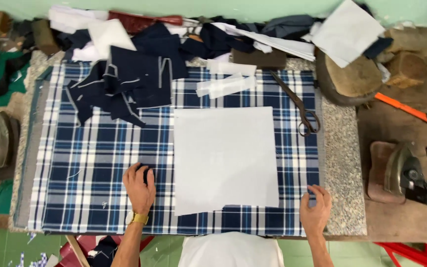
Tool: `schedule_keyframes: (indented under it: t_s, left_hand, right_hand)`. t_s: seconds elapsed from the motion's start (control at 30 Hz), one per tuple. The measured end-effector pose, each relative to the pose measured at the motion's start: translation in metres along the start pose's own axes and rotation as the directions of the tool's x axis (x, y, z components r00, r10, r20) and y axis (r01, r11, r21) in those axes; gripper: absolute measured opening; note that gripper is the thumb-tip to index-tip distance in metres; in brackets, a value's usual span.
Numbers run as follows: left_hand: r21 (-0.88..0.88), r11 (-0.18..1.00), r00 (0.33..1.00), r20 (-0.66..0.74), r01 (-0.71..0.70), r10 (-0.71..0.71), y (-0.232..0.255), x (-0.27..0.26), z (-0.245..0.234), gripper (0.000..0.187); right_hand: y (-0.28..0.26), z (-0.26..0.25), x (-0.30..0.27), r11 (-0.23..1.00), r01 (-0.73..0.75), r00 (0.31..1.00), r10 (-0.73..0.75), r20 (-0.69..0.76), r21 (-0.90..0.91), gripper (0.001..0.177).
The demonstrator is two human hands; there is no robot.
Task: The person irons a white fabric piece on a plaid-covered table, then places a dark blue fabric piece on top and cuts it with scissors. The person handles the iron and scissors with both hands and works on a single piece of each fabric type.
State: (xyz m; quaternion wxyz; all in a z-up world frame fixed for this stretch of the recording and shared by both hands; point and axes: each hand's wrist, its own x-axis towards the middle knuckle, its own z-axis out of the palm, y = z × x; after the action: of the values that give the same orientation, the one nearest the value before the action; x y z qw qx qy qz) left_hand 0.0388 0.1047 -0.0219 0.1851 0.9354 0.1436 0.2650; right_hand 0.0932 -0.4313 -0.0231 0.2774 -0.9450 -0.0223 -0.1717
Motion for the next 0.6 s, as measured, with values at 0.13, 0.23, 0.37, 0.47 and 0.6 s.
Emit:
schedule_keyframes:
  t_s: [0.13, 0.23, 0.37, 0.47, 0.6]
  left_hand:
    - [-0.025, 1.000, 0.999, 0.031, 0.015, -0.015, -0.015, 0.029, 0.001, 0.036]
    - [-0.066, 0.996, 0.995, 0.085, 0.055, -0.049, -0.017, 0.066, 0.011, 0.041]
    - [-0.099, 0.987, 0.989, 0.069, -0.123, 0.130, -0.009, 0.131, 0.040, 0.040]
    - [-0.010, 0.965, 0.959, 0.113, -0.262, 0.261, -0.019, 0.166, 0.086, 0.034]
    - [0.043, 0.953, 0.949, 0.114, -0.300, 0.294, -0.006, 0.209, 0.125, 0.036]
  right_hand:
    - [-0.016, 0.016, -0.008, 0.999, -0.026, 0.995, 0.024, 0.100, 0.025, 0.020]
    - [-0.033, 0.024, -0.015, 0.996, -0.031, 0.987, 0.018, 0.161, 0.079, 0.021]
    - [-0.057, 0.031, -0.023, 0.990, -0.072, 0.976, 0.044, 0.214, 0.123, 0.021]
    - [-0.073, 0.027, -0.025, 0.976, -0.132, 0.966, 0.087, 0.245, 0.172, 0.018]
    - [-0.060, 0.011, -0.037, 0.963, -0.257, 0.940, 0.230, 0.254, 0.078, 0.019]
